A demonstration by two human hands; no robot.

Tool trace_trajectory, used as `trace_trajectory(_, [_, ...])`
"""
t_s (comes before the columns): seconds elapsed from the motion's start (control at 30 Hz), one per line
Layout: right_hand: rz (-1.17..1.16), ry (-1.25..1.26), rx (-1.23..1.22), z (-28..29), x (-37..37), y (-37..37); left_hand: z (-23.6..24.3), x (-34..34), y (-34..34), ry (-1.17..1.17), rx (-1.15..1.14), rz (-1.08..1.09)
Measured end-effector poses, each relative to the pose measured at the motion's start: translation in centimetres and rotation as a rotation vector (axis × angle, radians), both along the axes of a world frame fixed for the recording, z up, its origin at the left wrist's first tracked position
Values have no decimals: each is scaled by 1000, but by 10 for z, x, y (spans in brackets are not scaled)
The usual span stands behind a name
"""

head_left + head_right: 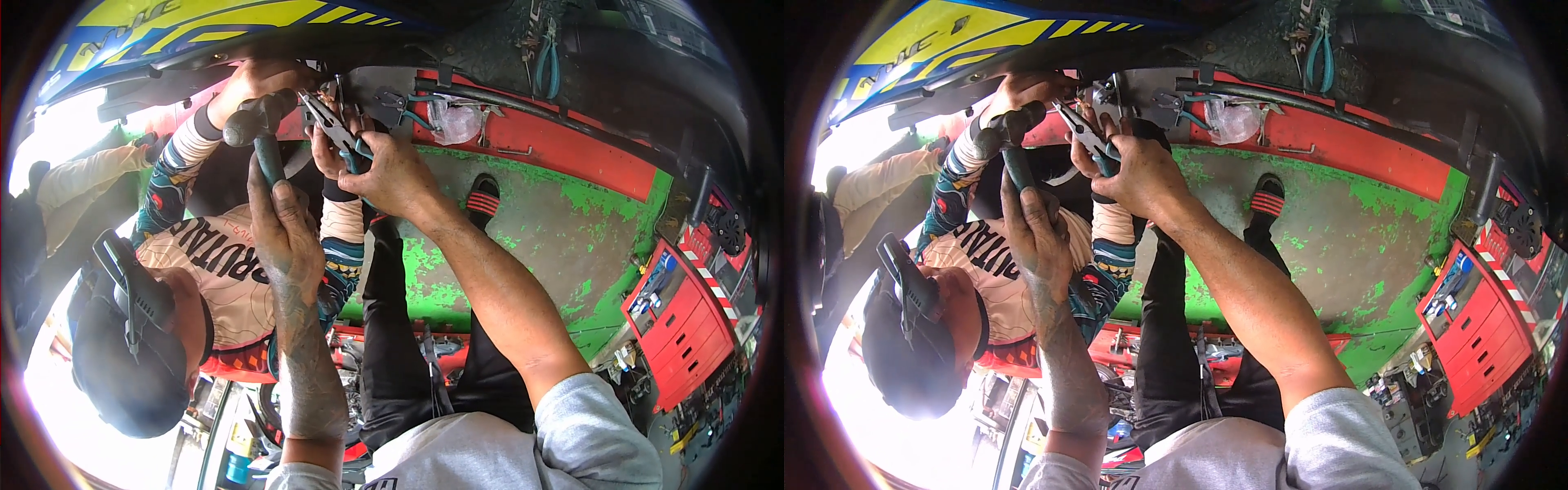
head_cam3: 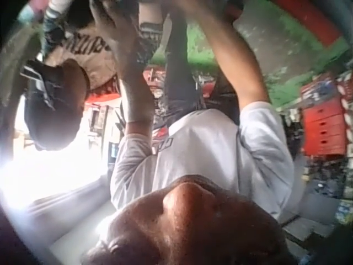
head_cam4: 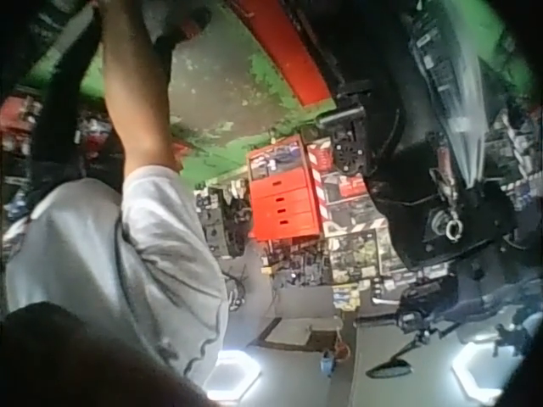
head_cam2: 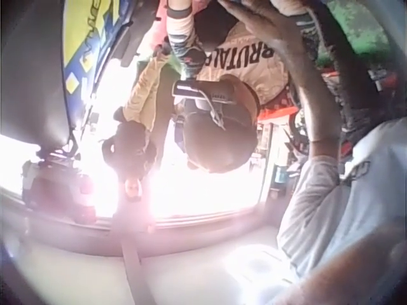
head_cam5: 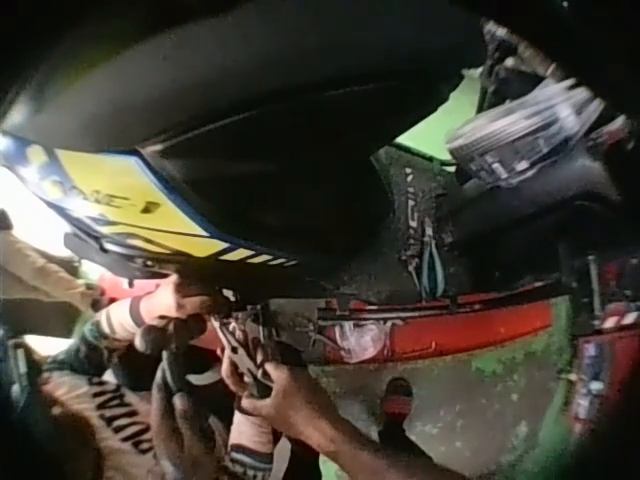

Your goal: Repairing and maintaining motorcycle components in a service bay.

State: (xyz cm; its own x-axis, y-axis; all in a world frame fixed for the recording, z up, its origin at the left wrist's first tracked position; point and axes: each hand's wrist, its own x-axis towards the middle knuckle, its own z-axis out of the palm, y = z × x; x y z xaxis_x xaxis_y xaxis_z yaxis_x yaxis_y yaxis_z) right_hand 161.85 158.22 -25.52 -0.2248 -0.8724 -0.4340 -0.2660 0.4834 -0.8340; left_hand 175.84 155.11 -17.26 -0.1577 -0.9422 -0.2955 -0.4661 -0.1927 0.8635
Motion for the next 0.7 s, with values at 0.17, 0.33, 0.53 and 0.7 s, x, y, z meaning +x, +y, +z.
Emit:
trace_trajectory(0.17, [19,1,28,0,0,2,0,-3,-1,-44,-10,-21])
trace_trajectory(0.33, [-8,-9,-8,3,-1,1,0,-1,0,-42,-18,-7])
trace_trajectory(0.53, [-20,-8,-25,3,-3,1,-1,-5,1,-90,-19,-31])
trace_trajectory(0.7, [-10,-25,-13,3,-4,2,-3,-5,2,-103,-13,-36])
